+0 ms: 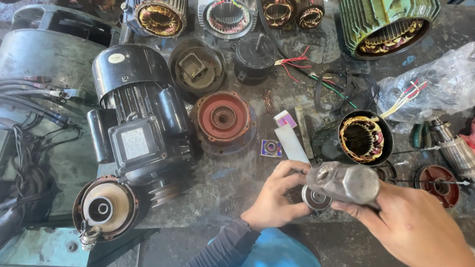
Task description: The person uses a hammer and a white plastic block to tap a bearing into a cylindrical metal housing. They repeatedly strike the block to drive the bearing into place, then rotate the bearing to check its fit.
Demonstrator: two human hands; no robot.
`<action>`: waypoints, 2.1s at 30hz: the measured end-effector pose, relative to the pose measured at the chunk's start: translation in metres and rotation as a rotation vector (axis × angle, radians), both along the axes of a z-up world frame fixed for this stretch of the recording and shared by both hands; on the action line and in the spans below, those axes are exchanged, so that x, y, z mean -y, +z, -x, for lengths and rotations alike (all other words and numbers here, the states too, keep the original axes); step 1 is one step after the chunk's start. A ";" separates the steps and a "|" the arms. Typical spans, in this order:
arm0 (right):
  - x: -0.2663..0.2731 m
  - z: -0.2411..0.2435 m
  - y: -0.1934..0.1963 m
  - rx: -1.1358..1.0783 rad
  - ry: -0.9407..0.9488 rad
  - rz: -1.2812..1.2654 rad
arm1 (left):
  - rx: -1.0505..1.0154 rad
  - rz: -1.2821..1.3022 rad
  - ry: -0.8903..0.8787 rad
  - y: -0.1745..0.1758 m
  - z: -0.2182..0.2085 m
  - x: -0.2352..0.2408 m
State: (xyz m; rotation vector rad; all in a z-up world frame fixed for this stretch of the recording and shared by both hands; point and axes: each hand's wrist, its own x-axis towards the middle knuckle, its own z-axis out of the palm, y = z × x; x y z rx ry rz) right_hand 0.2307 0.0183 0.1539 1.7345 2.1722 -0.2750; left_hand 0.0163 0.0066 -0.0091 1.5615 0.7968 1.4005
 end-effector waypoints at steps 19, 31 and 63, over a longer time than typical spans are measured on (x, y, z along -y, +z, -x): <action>0.017 -0.012 -0.003 0.098 -0.061 0.174 | -0.026 0.032 0.092 0.002 -0.005 -0.011; 0.022 -0.043 -0.028 -0.131 -0.040 -0.141 | -0.010 0.059 0.098 -0.003 -0.003 -0.013; 0.006 0.000 0.017 0.056 -0.011 0.221 | -0.032 -0.004 0.077 0.002 -0.015 -0.001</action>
